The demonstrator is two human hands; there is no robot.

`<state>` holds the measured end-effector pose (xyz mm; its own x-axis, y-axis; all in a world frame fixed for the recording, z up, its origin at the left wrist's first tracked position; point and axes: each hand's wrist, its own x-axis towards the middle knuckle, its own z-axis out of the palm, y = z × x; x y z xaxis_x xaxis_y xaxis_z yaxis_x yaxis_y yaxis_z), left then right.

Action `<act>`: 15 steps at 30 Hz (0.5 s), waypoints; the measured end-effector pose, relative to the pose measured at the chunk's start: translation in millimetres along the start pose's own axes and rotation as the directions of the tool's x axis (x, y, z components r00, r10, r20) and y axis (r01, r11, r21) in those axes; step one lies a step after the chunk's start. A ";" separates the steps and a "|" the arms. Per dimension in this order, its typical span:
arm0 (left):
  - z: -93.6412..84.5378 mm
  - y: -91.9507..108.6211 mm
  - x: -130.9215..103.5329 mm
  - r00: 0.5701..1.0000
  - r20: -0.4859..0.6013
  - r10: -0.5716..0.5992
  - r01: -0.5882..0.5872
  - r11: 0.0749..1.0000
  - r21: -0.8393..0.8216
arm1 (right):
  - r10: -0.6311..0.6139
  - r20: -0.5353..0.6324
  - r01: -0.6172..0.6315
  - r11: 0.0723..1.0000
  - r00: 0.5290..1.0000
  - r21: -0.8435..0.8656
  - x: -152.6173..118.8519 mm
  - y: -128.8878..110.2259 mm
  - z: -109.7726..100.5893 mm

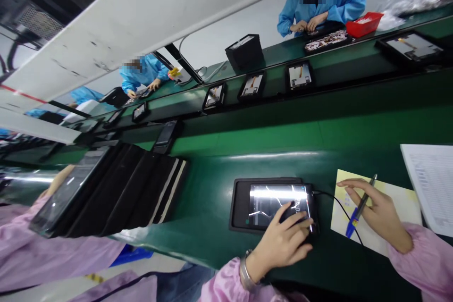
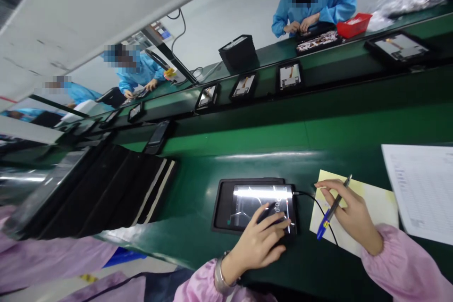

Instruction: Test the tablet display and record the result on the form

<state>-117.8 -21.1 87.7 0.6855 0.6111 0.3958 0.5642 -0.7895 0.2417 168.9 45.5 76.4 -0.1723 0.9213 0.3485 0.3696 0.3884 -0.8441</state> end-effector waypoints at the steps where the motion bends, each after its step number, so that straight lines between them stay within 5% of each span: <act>1: -2.3 -0.6 -3.7 0.998 -0.046 -0.044 0.044 0.999 0.000 | -0.013 0.036 0.014 1.000 0.999 -0.011 -0.7 1.4 0.7; 4: -14.0 -1.5 -14.8 0.975 -0.143 -0.169 0.174 0.985 0.018 | -0.091 0.163 0.107 0.990 0.982 -0.094 -2.2 6.4 6.3; 9: -26.2 6.0 -19.8 0.967 -0.127 -0.223 0.229 0.973 0.036 | -0.179 0.315 0.250 0.947 0.932 -0.204 -3.6 12.1 24.6; 15: -18.6 13.1 -13.7 0.976 -0.097 -0.195 0.197 0.980 0.015 | -0.231 0.224 0.278 0.937 0.947 -0.212 -2.7 5.0 34.0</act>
<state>-128.4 -40.9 101.9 0.5144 0.7448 0.4250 0.6952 -0.6524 0.3019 140.2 44.4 57.4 -0.4526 0.7792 0.4337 0.4920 0.6238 -0.6073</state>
